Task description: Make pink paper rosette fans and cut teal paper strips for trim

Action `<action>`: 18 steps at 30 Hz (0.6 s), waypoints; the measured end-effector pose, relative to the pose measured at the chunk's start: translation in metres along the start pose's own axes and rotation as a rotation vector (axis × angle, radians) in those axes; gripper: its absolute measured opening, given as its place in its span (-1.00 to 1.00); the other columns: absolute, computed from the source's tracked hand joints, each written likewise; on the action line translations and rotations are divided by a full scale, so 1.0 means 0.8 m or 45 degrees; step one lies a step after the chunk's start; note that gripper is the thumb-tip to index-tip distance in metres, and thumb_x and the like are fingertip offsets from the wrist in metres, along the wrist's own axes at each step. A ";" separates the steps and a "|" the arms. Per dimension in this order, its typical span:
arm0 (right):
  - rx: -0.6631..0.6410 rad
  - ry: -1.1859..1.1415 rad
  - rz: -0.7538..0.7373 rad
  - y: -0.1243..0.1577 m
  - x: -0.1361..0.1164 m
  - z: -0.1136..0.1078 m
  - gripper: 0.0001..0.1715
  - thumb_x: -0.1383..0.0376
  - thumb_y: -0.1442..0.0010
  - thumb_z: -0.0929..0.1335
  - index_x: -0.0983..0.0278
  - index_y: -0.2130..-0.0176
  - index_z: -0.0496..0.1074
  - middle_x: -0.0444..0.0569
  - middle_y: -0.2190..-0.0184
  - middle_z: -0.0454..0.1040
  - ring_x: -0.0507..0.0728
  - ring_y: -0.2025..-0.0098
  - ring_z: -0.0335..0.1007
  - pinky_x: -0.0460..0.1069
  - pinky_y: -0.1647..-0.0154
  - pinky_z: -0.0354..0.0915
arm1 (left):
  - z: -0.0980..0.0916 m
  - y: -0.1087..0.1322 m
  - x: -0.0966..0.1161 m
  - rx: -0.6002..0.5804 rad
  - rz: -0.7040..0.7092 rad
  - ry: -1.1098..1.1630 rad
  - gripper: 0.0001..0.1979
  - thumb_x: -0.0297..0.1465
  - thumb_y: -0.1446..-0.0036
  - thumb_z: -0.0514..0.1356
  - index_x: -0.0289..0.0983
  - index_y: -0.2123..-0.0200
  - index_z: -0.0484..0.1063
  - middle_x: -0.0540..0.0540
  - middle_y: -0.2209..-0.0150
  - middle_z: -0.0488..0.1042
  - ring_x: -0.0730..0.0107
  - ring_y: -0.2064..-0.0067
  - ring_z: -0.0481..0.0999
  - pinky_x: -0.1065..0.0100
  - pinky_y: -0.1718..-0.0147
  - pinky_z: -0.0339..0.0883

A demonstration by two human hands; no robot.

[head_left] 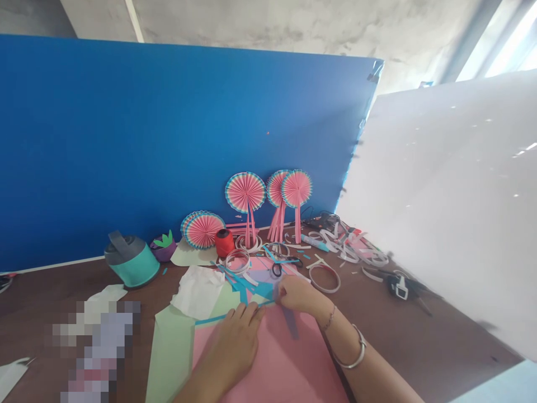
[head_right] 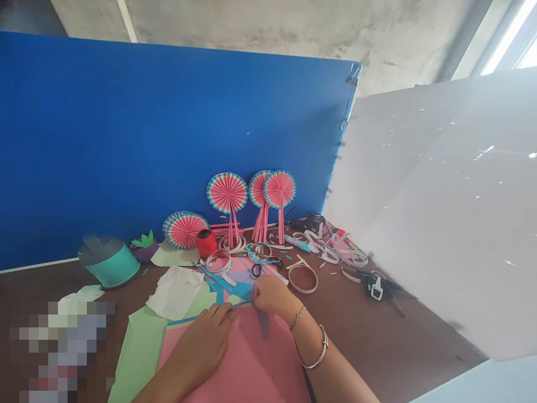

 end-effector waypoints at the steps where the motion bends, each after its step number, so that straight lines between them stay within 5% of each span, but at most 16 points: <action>1: 0.009 -0.002 0.016 0.001 0.001 -0.002 -0.90 0.45 0.13 0.32 0.34 0.59 0.44 -0.05 0.56 0.37 0.03 0.48 0.17 -0.08 0.48 -0.07 | 0.000 0.000 0.000 -0.001 0.000 -0.004 -0.44 -0.54 -0.17 -0.09 -0.26 -0.25 0.17 -0.19 -0.15 0.33 0.09 -0.03 0.33 0.07 0.02 0.28; 6: 0.032 -0.071 0.017 0.003 0.007 -0.008 -0.84 0.46 0.13 0.32 0.34 0.67 0.30 -0.16 0.62 0.17 -0.02 0.52 -0.03 -0.07 0.50 -0.12 | 0.006 0.000 -0.002 0.000 0.000 -0.023 -0.44 -0.52 -0.21 -0.10 -0.23 -0.28 0.12 -0.19 -0.16 0.33 0.11 -0.04 0.33 0.09 0.01 0.27; 11: -0.013 -0.300 -0.026 0.003 0.015 -0.007 -0.62 0.28 -0.10 0.27 0.29 0.68 0.17 -0.23 0.66 -0.07 -0.03 0.55 -0.13 -0.08 0.54 -0.11 | 0.011 0.002 -0.004 0.043 -0.010 0.012 -0.43 -0.52 -0.21 -0.11 -0.23 -0.30 0.10 -0.20 -0.18 0.31 0.10 -0.08 0.31 0.09 -0.05 0.22; 14: -0.007 -0.441 -0.030 0.002 0.016 -0.003 -0.58 0.22 -0.08 0.31 0.29 0.69 0.14 -0.23 0.67 -0.04 -0.03 0.55 -0.10 -0.08 0.55 -0.11 | 0.011 0.003 -0.003 0.043 -0.029 0.044 -0.39 -0.57 -0.17 -0.11 -0.25 -0.30 0.10 -0.20 -0.18 0.32 0.09 -0.08 0.31 0.07 -0.05 0.23; 18: 0.010 -0.505 -0.045 -0.002 0.011 0.004 -0.77 0.39 0.10 0.36 0.31 0.68 0.26 -0.21 0.64 0.16 -0.02 0.50 0.09 -0.11 0.49 0.01 | 0.012 0.005 -0.003 0.057 -0.050 0.078 -0.38 -0.58 -0.15 -0.10 -0.25 -0.29 0.11 -0.22 -0.18 0.32 0.11 -0.11 0.32 0.07 -0.08 0.21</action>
Point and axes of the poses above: each hand's wrist, its own y-axis away from the middle knuckle, its own z-axis out of the palm, x = y × z, the point moved 5 cm from there along -y, towards the middle knuckle
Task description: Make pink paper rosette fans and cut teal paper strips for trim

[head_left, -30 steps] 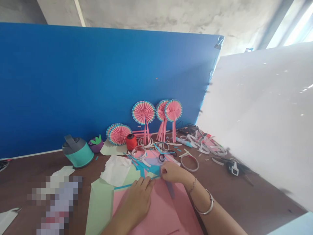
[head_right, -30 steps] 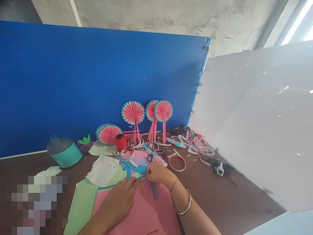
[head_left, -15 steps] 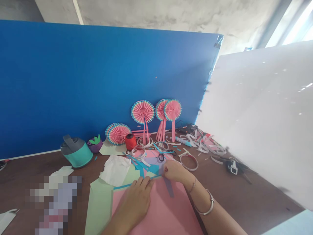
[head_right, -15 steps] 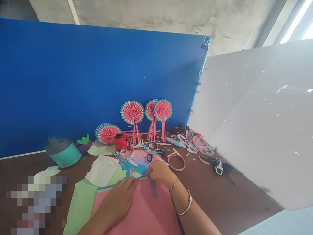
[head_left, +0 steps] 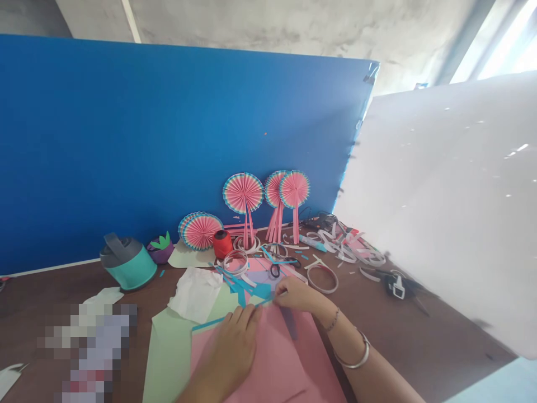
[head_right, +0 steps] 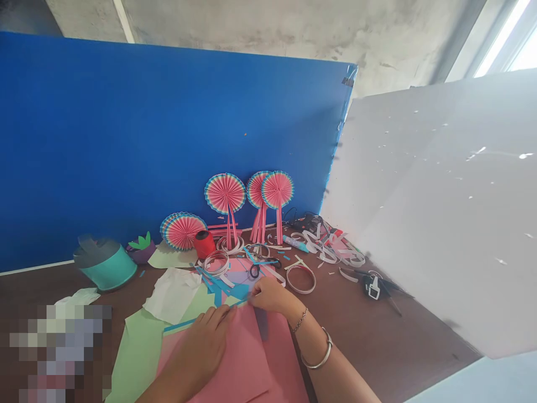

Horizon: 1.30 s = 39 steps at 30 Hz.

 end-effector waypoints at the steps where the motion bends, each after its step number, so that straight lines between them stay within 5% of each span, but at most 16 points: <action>1: -0.007 -0.022 -0.006 -0.001 -0.001 0.002 -0.82 0.41 0.11 0.35 0.31 0.66 0.29 -0.20 0.62 0.22 -0.01 0.48 0.13 -0.12 0.47 0.04 | 0.002 0.001 -0.001 0.012 -0.005 0.015 -0.39 -0.58 -0.14 -0.09 -0.25 -0.29 0.12 -0.23 -0.19 0.32 0.10 -0.12 0.31 0.06 -0.10 0.20; 4: 0.017 -0.076 -0.036 -0.001 -0.004 0.000 -0.92 0.41 0.07 0.35 0.32 0.58 0.40 -0.15 0.51 0.36 0.01 0.43 0.24 -0.13 0.41 0.13 | 0.004 0.002 -0.009 0.136 -0.035 0.133 -0.41 -0.55 -0.16 -0.06 -0.28 -0.28 0.10 -0.25 -0.22 0.29 0.10 -0.20 0.27 0.06 -0.14 0.19; 9: 0.181 -0.185 -0.219 0.004 -0.022 -0.015 -0.97 0.39 0.01 0.40 0.30 0.46 0.51 -0.07 0.40 0.43 0.04 0.36 0.30 -0.10 0.33 0.21 | -0.018 0.008 -0.039 0.623 -0.215 0.374 -0.59 -0.41 -0.25 -0.04 -0.26 -0.16 0.22 -0.27 -0.09 0.40 0.14 -0.11 0.37 0.08 -0.04 0.31; 11: 0.219 -0.230 -0.315 0.006 -0.033 -0.014 -0.94 0.42 0.00 0.41 0.28 0.47 0.52 -0.07 0.41 0.43 0.05 0.34 0.32 -0.09 0.29 0.24 | -0.029 0.009 -0.045 0.711 -0.244 0.350 -0.62 -0.32 -0.26 0.01 -0.24 -0.13 0.26 -0.25 -0.08 0.41 0.09 -0.12 0.35 0.01 -0.07 0.25; 15: 0.263 -0.293 -0.437 0.009 -0.051 -0.004 -0.86 0.47 -0.01 0.40 0.25 0.46 0.55 -0.07 0.39 0.44 0.06 0.30 0.35 -0.08 0.25 0.28 | -0.034 0.004 -0.044 0.589 -0.252 0.345 -0.65 -0.19 -0.24 0.07 -0.18 -0.03 0.39 -0.14 0.05 0.52 0.10 -0.03 0.40 0.03 0.00 0.24; 21: 0.195 -0.284 -0.467 0.008 -0.053 0.006 -0.84 0.44 -0.08 0.38 0.25 0.42 0.57 -0.06 0.39 0.46 0.04 0.33 0.36 -0.07 0.25 0.30 | -0.033 0.001 -0.041 0.551 -0.307 0.343 -0.77 -0.35 -0.25 0.04 -0.18 0.40 0.44 -0.01 0.36 0.54 0.27 0.25 0.46 0.11 0.07 0.17; 32: 0.264 -0.218 -0.448 0.006 -0.051 0.014 -0.79 0.49 0.00 0.34 0.25 0.46 0.56 -0.08 0.44 0.46 0.04 0.36 0.35 -0.10 0.30 0.27 | -0.037 0.002 -0.037 0.580 -0.281 0.291 -0.78 -0.41 -0.21 0.05 -0.18 0.44 0.44 0.00 0.40 0.54 0.28 0.25 0.46 0.15 0.08 0.14; 39: 0.374 -0.332 -0.158 -0.005 -0.037 0.018 -0.80 0.46 0.06 0.32 0.26 0.57 0.51 -0.11 0.52 0.44 0.06 0.39 0.34 -0.09 0.35 0.25 | -0.047 0.007 -0.033 0.606 -0.265 0.282 -0.79 -0.45 -0.20 0.05 -0.18 0.45 0.42 0.00 0.38 0.55 0.29 0.25 0.45 0.14 0.09 0.13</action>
Point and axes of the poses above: each hand's wrist, its own y-axis away from the middle knuckle, its own z-axis out of the palm, x = y × z, the point moved 5 cm from there along -y, towards the middle knuckle
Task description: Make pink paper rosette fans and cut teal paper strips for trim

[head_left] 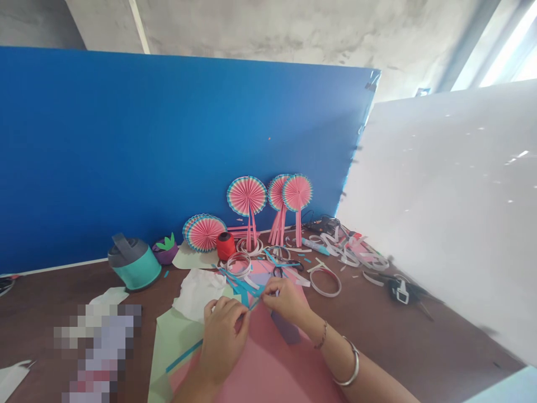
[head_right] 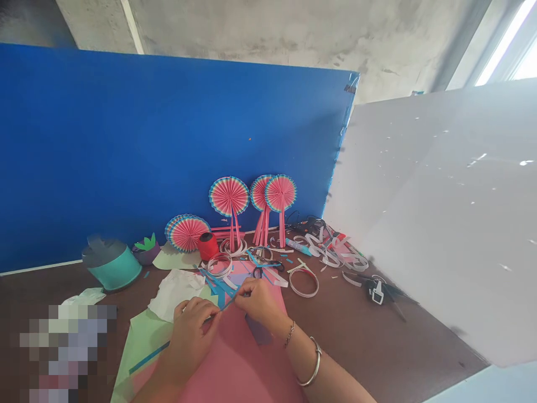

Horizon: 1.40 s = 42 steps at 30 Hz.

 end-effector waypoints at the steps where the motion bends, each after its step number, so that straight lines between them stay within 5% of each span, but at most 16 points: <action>1: 0.060 -0.018 0.066 -0.003 0.005 -0.006 -0.81 0.43 0.04 0.32 0.27 0.58 0.50 -0.10 0.52 0.44 0.07 0.39 0.35 -0.09 0.35 0.25 | -0.001 0.000 -0.002 0.010 -0.009 0.004 -0.79 -0.45 -0.19 0.05 -0.18 0.45 0.42 0.00 0.39 0.55 0.29 0.25 0.45 0.14 0.09 0.13; 7: 0.170 0.142 0.085 -0.013 0.022 -0.033 -0.61 0.25 -0.15 0.29 0.30 0.64 0.39 -0.05 0.52 0.44 0.11 0.36 0.34 -0.05 0.30 0.22 | -0.002 -0.002 -0.020 0.060 -0.074 0.086 -0.80 -0.38 -0.20 0.05 -0.18 0.43 0.43 -0.01 0.38 0.56 0.28 0.26 0.47 0.17 0.15 0.20; 12: 0.302 0.432 -0.130 -0.011 0.012 -0.033 -0.85 0.44 -0.06 0.31 0.28 0.49 0.44 0.01 0.31 0.50 0.16 0.19 0.34 0.01 0.09 0.19 | 0.002 -0.003 -0.023 0.018 -0.089 0.147 -0.78 -0.37 -0.21 0.05 -0.18 0.43 0.44 -0.03 0.37 0.56 0.26 0.25 0.47 0.19 0.19 0.23; 15: 0.313 0.387 -0.191 -0.008 0.004 -0.030 -0.81 0.40 -0.12 0.32 0.27 0.51 0.44 0.04 0.29 0.51 0.17 0.17 0.35 0.05 0.04 0.18 | 0.002 -0.003 -0.020 -0.004 -0.085 0.161 -0.81 -0.41 -0.19 0.05 -0.18 0.41 0.43 -0.03 0.36 0.56 0.26 0.24 0.46 0.19 0.19 0.23; 19: 0.103 0.050 -0.320 0.002 -0.019 -0.018 -0.80 0.22 -0.20 0.35 0.25 0.39 0.51 0.01 0.27 0.53 0.14 0.15 0.38 0.02 0.04 0.22 | 0.003 -0.004 -0.017 -0.028 -0.062 0.179 -0.83 -0.43 -0.19 0.06 -0.18 0.40 0.44 -0.03 0.33 0.56 0.26 0.22 0.45 0.18 0.18 0.21; 22: -0.135 -0.061 -0.391 0.014 -0.036 0.001 -0.81 0.17 -0.07 0.46 0.21 0.29 0.53 -0.04 0.26 0.53 0.13 0.15 0.39 0.01 0.03 0.23 | 0.006 -0.004 -0.015 -0.044 -0.033 0.192 -0.83 -0.42 -0.20 0.08 -0.19 0.40 0.44 -0.03 0.33 0.55 0.25 0.21 0.44 0.19 0.18 0.19; 33: -0.326 -0.197 -0.327 0.010 -0.021 0.013 -0.73 0.18 -0.17 0.33 0.23 0.47 0.54 -0.07 0.44 0.53 0.10 0.30 0.38 -0.03 0.19 0.27 | 0.013 -0.004 -0.017 -0.119 -0.009 0.241 -0.77 -0.36 -0.27 0.04 -0.19 0.34 0.49 -0.04 0.32 0.57 0.24 0.21 0.44 0.18 0.16 0.15; 39: -0.105 -0.083 0.010 -0.006 0.012 -0.015 -0.84 0.25 -0.01 0.38 0.28 0.51 0.51 -0.09 0.50 0.48 0.06 0.43 0.31 -0.07 0.38 0.20 | 0.000 -0.009 -0.038 -0.149 -0.148 0.227 -0.76 -0.32 -0.23 0.06 -0.18 0.38 0.51 -0.03 0.34 0.59 0.20 0.21 0.47 0.13 0.12 0.14; 42: -0.008 -0.002 0.019 -0.009 0.017 -0.029 -0.74 0.21 -0.07 0.33 0.29 0.54 0.46 -0.11 0.55 0.42 0.06 0.45 0.25 -0.07 0.40 0.16 | -0.006 -0.011 -0.051 -0.105 -0.212 0.215 -0.74 -0.31 -0.22 0.04 -0.16 0.35 0.53 -0.05 0.33 0.59 0.18 0.20 0.48 0.12 0.11 0.16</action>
Point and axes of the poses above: each hand's wrist, its own y-axis away from the middle knuckle, its own z-axis out of the palm, x = y × z, the point moved 5 cm from there along -y, towards the middle knuckle
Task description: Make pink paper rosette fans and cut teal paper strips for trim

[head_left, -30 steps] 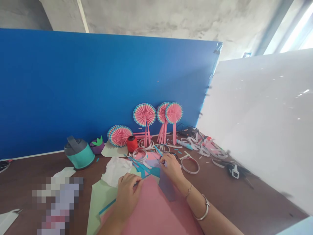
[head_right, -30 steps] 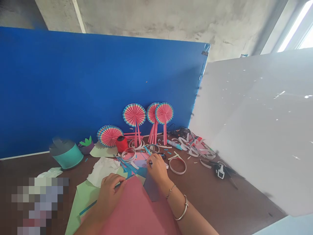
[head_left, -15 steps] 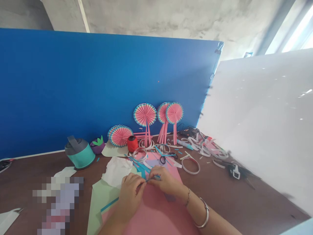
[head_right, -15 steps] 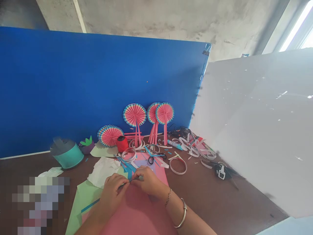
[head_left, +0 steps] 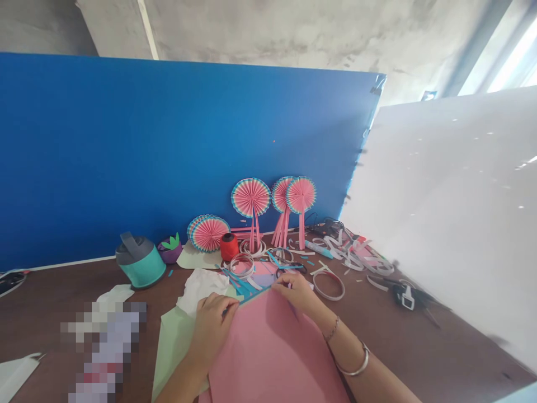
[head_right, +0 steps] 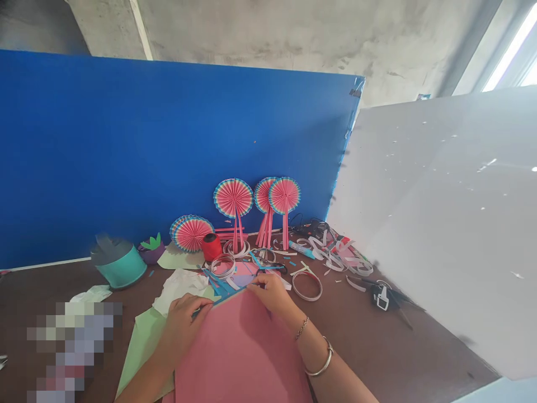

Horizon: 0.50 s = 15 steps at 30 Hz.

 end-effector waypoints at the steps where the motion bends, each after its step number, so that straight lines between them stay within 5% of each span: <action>1: 0.009 0.023 -0.032 -0.001 0.000 -0.002 -0.70 0.21 -0.10 0.30 0.29 0.56 0.43 -0.11 0.56 0.40 0.06 0.45 0.24 -0.07 0.39 0.16 | -0.001 -0.001 -0.004 0.021 -0.015 0.000 -0.73 -0.31 -0.21 0.03 -0.16 0.34 0.54 -0.05 0.32 0.60 0.17 0.19 0.48 0.12 0.10 0.16; 9: 0.192 0.051 -0.016 0.005 -0.003 -0.013 -0.71 0.16 -0.04 0.30 0.26 0.60 0.28 -0.14 0.57 0.29 0.05 0.46 0.16 -0.05 0.40 0.06 | -0.007 -0.007 -0.044 0.255 -0.245 0.157 -0.73 -0.17 -0.08 0.11 -0.15 0.33 0.55 -0.09 0.31 0.60 0.12 0.20 0.52 0.10 0.07 0.24; 15: 0.125 -0.293 0.076 0.005 -0.003 -0.015 -0.55 0.01 0.02 0.35 0.25 0.64 0.19 -0.21 0.63 0.07 -0.01 0.53 -0.04 -0.06 0.49 -0.06 | -0.014 -0.006 -0.067 0.380 -0.488 0.563 -0.56 0.00 0.08 0.21 -0.23 0.32 0.55 -0.10 0.38 0.56 0.19 0.35 0.51 0.29 0.38 0.33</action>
Point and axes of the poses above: each hand's wrist, its own y-axis away from the middle knuckle, its own z-axis out of the palm, x = y × z, the point moved 5 cm from there along -y, towards the middle knuckle
